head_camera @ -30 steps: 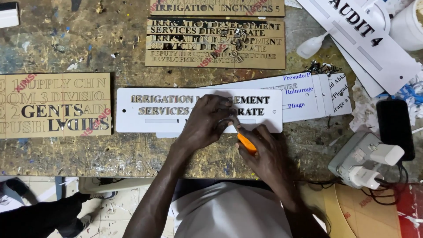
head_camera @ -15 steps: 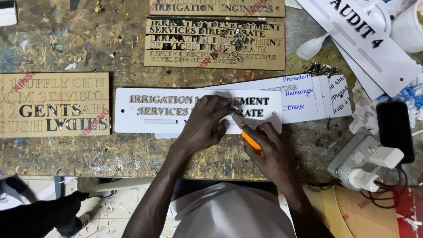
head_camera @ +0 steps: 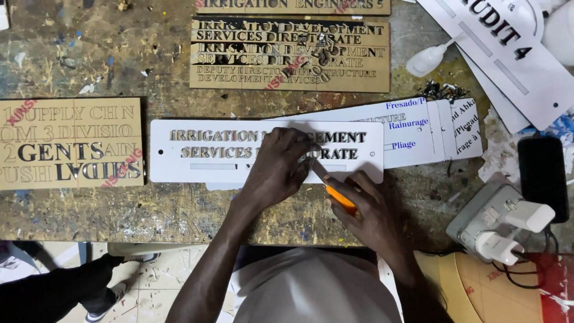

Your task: Trimming the edges and cutting out letters from a sign using a utility knife on a workbench.

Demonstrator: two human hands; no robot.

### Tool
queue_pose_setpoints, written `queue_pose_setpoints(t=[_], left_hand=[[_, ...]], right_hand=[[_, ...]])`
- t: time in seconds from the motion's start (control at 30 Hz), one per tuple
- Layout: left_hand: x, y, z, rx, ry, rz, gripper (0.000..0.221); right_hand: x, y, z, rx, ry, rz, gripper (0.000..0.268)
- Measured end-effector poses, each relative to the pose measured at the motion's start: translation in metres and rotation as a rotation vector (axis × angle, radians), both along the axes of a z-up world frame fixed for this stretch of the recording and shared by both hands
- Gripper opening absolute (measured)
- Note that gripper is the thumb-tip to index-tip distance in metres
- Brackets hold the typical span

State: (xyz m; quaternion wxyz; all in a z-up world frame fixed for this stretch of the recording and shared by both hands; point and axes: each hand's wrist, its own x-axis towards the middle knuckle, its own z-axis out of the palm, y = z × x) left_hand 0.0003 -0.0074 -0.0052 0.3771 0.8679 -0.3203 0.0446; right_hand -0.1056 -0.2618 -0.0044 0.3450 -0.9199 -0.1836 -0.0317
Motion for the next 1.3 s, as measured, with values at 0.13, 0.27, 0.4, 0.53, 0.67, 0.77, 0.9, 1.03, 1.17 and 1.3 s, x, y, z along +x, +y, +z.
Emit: queue_pose_setpoints(t=[0.13, 0.27, 0.4, 0.53, 0.67, 0.77, 0.9, 1.03, 1.17, 1.3], left_hand=[[0.0, 0.001, -0.002, 0.019, -0.01, 0.002, 0.027], [0.0, 0.001, -0.001, -0.007, -0.041, -0.01, 0.023], [-0.001, 0.002, -0.009, -0.012, -0.063, -0.011, 0.019], [-0.001, 0.002, -0.018, -0.012, -0.089, -0.006, 0.018], [-0.004, 0.003, -0.012, -0.006, -0.109, -0.005, 0.018], [-0.002, 0.002, -0.014, -0.015, -0.122, 0.003, 0.018], [-0.003, 0.002, -0.017, -0.028, -0.104, 0.016, 0.021], [-0.002, 0.001, -0.022, -0.008, -0.086, 0.019, 0.021], [-0.001, 0.004, -0.024, -0.045, -0.04, 0.021, 0.027], [-0.003, 0.007, -0.028, -0.079, -0.024, -0.002, 0.02]], right_hand=[[-0.001, 0.0, 0.0, 0.015, 0.006, -0.015, 0.041], [-0.002, -0.001, -0.003, 0.097, 0.037, -0.021, 0.041], [-0.001, -0.002, 0.0, 0.156, 0.06, -0.023, 0.043], [-0.002, 0.0, 0.002, 0.139, 0.053, -0.032, 0.041], [-0.006, -0.004, 0.004, 0.078, 0.022, -0.046, 0.043], [0.0, -0.008, -0.005, -0.01, -0.026, -0.043, 0.043], [0.006, -0.017, -0.013, -0.163, -0.114, -0.033, 0.041], [0.018, 0.002, 0.011, -0.281, -0.228, -0.024, 0.036], [0.018, 0.01, 0.02, -0.208, -0.276, -0.01, 0.032], [0.012, 0.001, 0.003, -0.182, -0.27, 0.015, 0.029]])
